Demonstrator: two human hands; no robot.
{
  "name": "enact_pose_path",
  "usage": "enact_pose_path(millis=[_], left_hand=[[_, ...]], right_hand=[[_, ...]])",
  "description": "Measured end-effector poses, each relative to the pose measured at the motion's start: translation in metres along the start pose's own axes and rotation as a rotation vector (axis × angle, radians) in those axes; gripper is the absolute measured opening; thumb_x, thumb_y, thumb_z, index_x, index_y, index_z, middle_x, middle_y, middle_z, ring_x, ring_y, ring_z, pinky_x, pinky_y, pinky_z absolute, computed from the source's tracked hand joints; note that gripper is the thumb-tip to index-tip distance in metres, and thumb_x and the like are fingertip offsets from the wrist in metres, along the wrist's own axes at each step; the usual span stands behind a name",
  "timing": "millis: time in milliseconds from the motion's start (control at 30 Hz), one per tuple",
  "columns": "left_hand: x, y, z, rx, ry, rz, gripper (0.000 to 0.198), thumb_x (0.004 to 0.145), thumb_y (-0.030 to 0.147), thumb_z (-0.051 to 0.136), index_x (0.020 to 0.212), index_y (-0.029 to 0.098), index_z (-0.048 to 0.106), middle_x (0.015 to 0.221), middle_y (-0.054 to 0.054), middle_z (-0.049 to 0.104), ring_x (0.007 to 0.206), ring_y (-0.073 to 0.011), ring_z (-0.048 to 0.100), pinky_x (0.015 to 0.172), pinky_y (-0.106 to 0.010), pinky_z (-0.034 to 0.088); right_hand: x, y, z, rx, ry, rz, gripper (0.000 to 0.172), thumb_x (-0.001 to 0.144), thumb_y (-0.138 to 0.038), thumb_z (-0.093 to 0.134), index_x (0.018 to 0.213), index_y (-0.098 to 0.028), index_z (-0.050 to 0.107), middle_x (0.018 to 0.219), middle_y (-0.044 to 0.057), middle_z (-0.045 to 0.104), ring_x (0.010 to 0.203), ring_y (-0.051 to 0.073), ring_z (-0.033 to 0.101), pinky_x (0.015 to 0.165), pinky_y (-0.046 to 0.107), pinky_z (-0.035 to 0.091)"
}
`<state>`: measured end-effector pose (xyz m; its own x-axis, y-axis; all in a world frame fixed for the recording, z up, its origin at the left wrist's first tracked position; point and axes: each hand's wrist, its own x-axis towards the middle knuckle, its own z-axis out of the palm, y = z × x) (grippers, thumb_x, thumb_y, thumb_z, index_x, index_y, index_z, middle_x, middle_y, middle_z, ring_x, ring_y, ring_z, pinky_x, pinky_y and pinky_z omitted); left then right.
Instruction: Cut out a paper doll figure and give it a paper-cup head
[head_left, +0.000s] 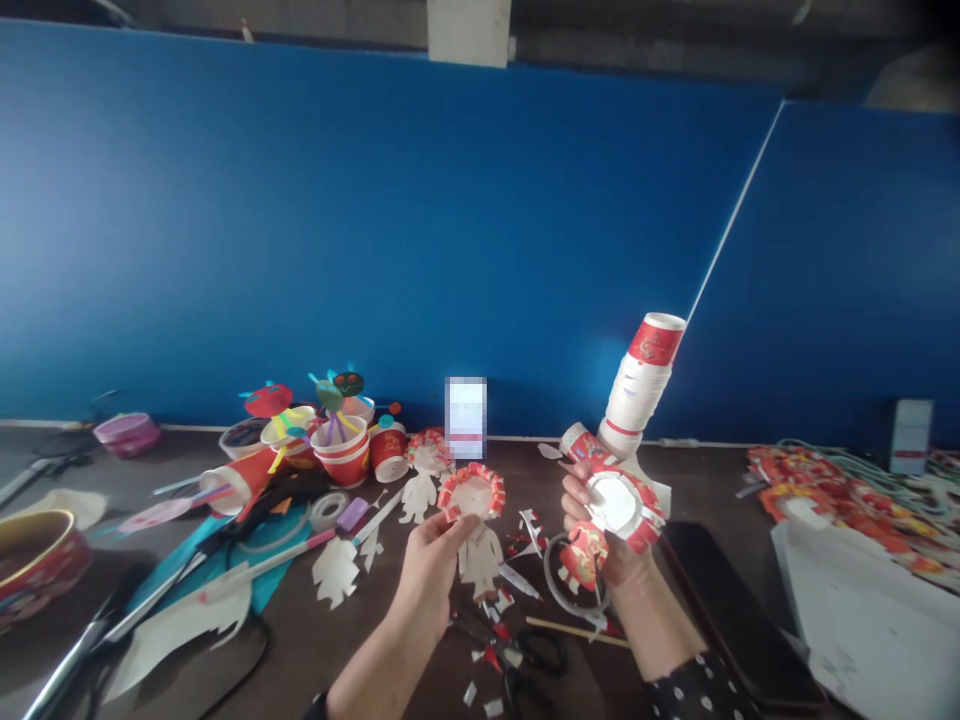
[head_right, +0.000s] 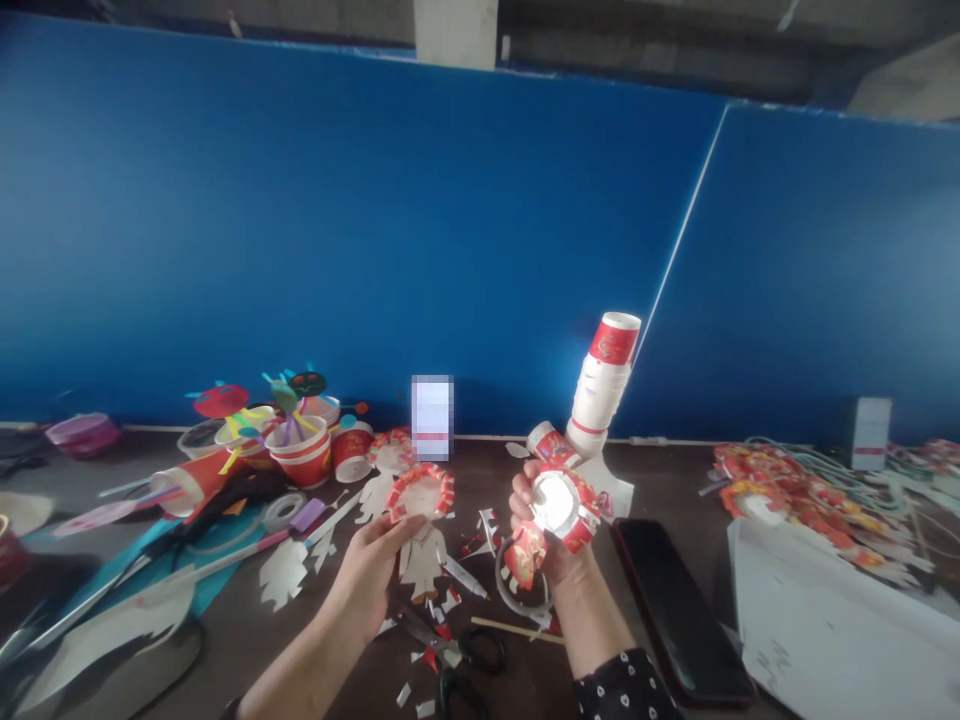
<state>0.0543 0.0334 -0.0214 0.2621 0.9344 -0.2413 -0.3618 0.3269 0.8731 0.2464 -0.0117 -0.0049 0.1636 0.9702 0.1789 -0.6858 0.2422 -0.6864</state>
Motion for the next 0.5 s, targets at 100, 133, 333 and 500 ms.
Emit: enact_pose_path(millis=[100,133,333,500], left_hand=[[-0.002,0.0,0.001,0.008,0.006,-0.014,0.023,0.057,0.028,0.07,0.069,0.012,0.059,0.051,-0.004,0.063,0.043,-0.0157,0.058,0.048,-0.026,0.046],[-0.002,0.0,0.002,0.009,0.005,-0.014,0.024,0.057,0.029,0.07,0.07,0.012,0.059,0.051,-0.004,0.063,0.043,-0.0163,0.058,0.047,-0.027,0.046],[-0.004,0.002,0.003,0.037,-0.03,-0.04,0.027,0.055,0.03,0.071,0.07,0.011,0.06,0.052,-0.006,0.064,0.044,-0.0194,0.059,0.043,-0.028,0.046],[-0.006,0.001,0.005,0.041,-0.032,-0.019,0.023,0.055,0.028,0.072,0.065,0.011,0.06,0.049,-0.004,0.062,0.041,-0.0175,0.057,0.044,-0.028,0.046]], right_hand=[[0.001,0.003,0.0,0.052,-0.047,0.016,0.014,0.075,-0.035,0.05,0.072,-0.021,0.05,0.055,-0.005,0.043,0.04,0.008,0.03,0.032,0.017,0.028],[0.001,0.004,0.0,0.066,-0.062,0.025,0.014,0.076,-0.034,0.05,0.072,-0.021,0.05,0.056,-0.005,0.044,0.039,0.008,0.031,0.032,0.017,0.029],[-0.002,0.006,-0.002,0.106,-0.14,0.091,0.012,0.077,-0.03,0.055,0.075,-0.018,0.054,0.056,-0.004,0.049,0.039,0.006,0.038,0.033,0.014,0.031],[-0.001,0.01,-0.01,0.069,-0.129,0.111,0.023,0.085,-0.029,0.051,0.104,-0.016,0.054,0.099,0.005,0.059,0.078,0.017,0.059,0.064,0.033,0.051]])
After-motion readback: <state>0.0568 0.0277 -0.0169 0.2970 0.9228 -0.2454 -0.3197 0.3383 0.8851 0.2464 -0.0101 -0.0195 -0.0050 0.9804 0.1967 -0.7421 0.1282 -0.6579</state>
